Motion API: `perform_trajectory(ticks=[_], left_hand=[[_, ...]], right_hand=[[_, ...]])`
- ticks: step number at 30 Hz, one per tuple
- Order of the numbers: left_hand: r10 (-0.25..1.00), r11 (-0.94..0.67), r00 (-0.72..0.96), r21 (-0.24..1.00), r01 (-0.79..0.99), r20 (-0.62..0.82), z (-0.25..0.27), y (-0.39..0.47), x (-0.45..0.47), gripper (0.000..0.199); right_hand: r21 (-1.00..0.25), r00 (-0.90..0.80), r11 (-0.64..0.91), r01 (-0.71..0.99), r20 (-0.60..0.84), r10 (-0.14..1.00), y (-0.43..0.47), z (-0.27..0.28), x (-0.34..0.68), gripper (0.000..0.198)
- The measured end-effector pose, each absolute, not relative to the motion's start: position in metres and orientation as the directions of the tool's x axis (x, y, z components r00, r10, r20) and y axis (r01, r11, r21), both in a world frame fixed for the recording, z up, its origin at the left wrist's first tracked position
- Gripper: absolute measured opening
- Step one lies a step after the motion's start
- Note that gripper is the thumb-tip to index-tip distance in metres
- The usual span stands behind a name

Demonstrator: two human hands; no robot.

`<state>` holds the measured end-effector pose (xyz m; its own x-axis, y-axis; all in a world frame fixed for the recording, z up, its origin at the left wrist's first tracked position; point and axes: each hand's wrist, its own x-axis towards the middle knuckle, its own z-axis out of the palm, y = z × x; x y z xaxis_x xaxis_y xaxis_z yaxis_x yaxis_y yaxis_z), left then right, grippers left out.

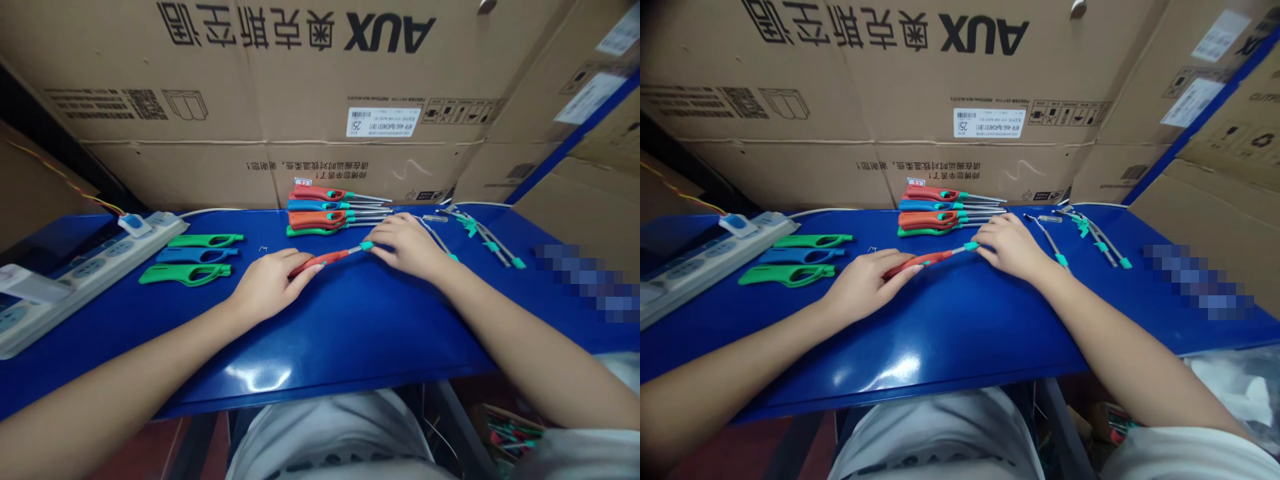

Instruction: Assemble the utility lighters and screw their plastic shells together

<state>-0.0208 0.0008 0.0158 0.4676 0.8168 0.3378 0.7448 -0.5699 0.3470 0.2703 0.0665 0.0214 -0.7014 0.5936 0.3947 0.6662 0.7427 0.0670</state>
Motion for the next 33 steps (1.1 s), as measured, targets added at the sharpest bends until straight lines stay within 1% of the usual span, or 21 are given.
perform_trajectory(ticks=[4, 7, 11, 13, 16, 18, 20, 23, 25, 26, 28, 31, 33], left_hand=[[0.793, -0.608, 0.511, 0.366, 0.705, 0.332, 0.012, -0.004, -0.017, 0.036], [0.786, -0.616, 0.524, 0.349, 0.706, 0.329, 0.011, -0.006, -0.017, 0.035], [0.797, -0.602, 0.505, 0.369, 0.708, 0.332, 0.012, -0.005, -0.018, 0.035], [0.792, -0.608, 0.506, 0.373, 0.701, 0.341, 0.012, -0.004, -0.018, 0.035], [0.774, -0.632, 0.510, 0.399, 0.665, 0.375, 0.011, -0.005, -0.017, 0.033], [0.782, -0.623, 0.487, 0.442, 0.645, 0.389, 0.011, -0.006, -0.016, 0.034], [0.821, -0.571, 0.441, 0.515, 0.640, 0.362, 0.010, -0.007, -0.014, 0.037], [0.898, -0.430, 0.375, 0.648, 0.629, 0.232, 0.011, -0.007, -0.012, 0.048], [0.917, -0.370, 0.364, 0.693, 0.619, 0.165, 0.012, -0.007, -0.011, 0.052], [0.918, -0.365, 0.363, 0.694, 0.620, 0.159, 0.012, -0.008, -0.011, 0.053], [0.905, -0.412, 0.370, 0.645, 0.643, 0.209, 0.013, -0.010, -0.011, 0.049], [0.828, -0.560, 0.435, 0.483, 0.673, 0.354, 0.013, -0.016, -0.011, 0.040], [0.769, -0.633, 0.487, 0.380, 0.675, 0.415, 0.012, -0.019, -0.012, 0.037]], right_hand=[[0.064, -0.773, 0.826, 0.561, 0.397, 0.494, 0.052, 0.015, 0.250, 0.021], [0.059, -0.790, 0.841, 0.537, 0.386, 0.477, 0.045, 0.014, 0.244, 0.024], [0.012, -0.775, 0.844, 0.536, 0.404, 0.486, 0.046, 0.018, 0.249, 0.029], [0.008, -0.794, 0.866, 0.500, 0.403, 0.455, 0.048, 0.019, 0.252, 0.028], [0.035, -0.821, 0.902, 0.431, 0.429, 0.376, 0.050, 0.017, 0.253, 0.027], [0.078, -0.825, 0.907, 0.413, 0.454, 0.337, 0.050, 0.015, 0.252, 0.027], [0.140, -0.835, 0.905, 0.403, 0.460, 0.301, 0.049, 0.012, 0.249, 0.027], [0.223, -0.859, 0.902, 0.370, 0.452, 0.241, 0.048, 0.010, 0.247, 0.027], [0.244, -0.871, 0.905, 0.347, 0.441, 0.215, 0.047, 0.008, 0.246, 0.027], [0.243, -0.875, 0.907, 0.343, 0.436, 0.213, 0.047, 0.007, 0.245, 0.026], [0.227, -0.876, 0.912, 0.341, 0.429, 0.220, 0.046, 0.006, 0.244, 0.027], [0.178, -0.866, 0.921, 0.346, 0.437, 0.241, 0.044, 0.004, 0.243, 0.026], [0.144, -0.863, 0.927, 0.347, 0.437, 0.255, 0.044, 0.003, 0.242, 0.025]])
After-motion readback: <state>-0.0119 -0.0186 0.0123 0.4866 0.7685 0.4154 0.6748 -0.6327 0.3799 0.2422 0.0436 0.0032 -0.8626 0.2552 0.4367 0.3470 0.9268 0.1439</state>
